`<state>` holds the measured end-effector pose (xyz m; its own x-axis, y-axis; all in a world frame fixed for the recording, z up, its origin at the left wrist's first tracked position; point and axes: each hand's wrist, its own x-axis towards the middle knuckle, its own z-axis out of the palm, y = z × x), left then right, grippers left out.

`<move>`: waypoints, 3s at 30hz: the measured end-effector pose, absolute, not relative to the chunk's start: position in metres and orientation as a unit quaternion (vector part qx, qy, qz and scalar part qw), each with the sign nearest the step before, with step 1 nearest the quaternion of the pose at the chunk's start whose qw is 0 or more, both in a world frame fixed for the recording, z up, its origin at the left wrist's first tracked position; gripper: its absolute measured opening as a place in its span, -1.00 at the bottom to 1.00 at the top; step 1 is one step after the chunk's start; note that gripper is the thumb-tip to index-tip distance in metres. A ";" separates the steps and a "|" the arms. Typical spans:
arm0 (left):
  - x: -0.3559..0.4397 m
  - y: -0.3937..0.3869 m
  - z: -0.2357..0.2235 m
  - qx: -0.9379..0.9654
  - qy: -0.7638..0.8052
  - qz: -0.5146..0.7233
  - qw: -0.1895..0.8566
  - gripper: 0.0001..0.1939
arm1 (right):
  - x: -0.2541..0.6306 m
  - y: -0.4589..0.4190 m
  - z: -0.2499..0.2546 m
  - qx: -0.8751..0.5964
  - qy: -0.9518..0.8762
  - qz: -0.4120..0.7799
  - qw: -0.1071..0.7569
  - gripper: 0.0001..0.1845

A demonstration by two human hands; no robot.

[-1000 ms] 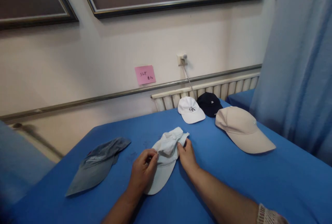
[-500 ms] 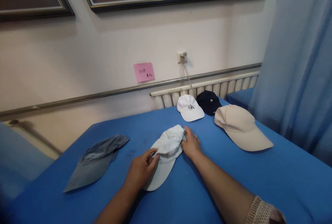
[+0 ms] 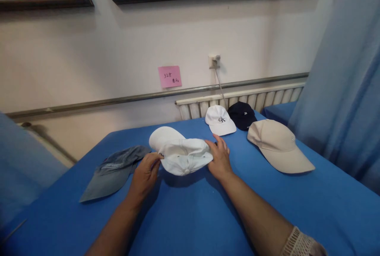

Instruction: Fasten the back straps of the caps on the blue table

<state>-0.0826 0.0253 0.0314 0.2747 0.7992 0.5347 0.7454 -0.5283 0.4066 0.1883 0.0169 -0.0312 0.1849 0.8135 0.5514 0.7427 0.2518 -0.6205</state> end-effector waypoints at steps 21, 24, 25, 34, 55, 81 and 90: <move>-0.070 0.043 -0.005 0.753 0.536 0.346 0.159 -0.49 | 0.156 -0.009 -0.029 -0.555 -0.711 0.211 0.376 -0.57; -0.073 0.040 -0.003 0.718 0.582 0.360 0.125 -0.52 | 0.158 -0.006 -0.031 -0.515 -0.712 0.212 0.427 -0.57; -0.075 0.037 0.001 0.701 0.603 0.359 0.123 -0.58 | 0.160 -0.004 -0.032 -0.502 -0.705 0.215 0.452 -0.59; -0.073 0.017 0.031 0.770 0.588 0.198 0.148 -0.43 | 0.168 0.016 -0.050 -0.532 -0.593 0.322 0.512 -0.58; -0.067 0.053 -0.009 0.734 0.559 0.374 0.094 -0.73 | 0.161 0.003 -0.030 -0.630 -0.695 0.073 0.339 -0.85; -0.047 0.020 -0.015 0.883 0.407 0.204 0.116 -0.62 | 0.188 0.033 -0.061 -0.634 -0.509 0.266 0.517 -0.70; -0.053 0.022 -0.012 0.860 0.403 0.267 0.164 -0.58 | 0.187 0.015 -0.039 -0.593 -0.576 0.109 0.551 -0.75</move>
<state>-0.0533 0.0219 -0.0119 0.5320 0.7813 0.3265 0.6059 -0.6205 0.4978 0.1868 0.0153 -0.0394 0.3124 0.8043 0.5055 0.5633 0.2716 -0.7803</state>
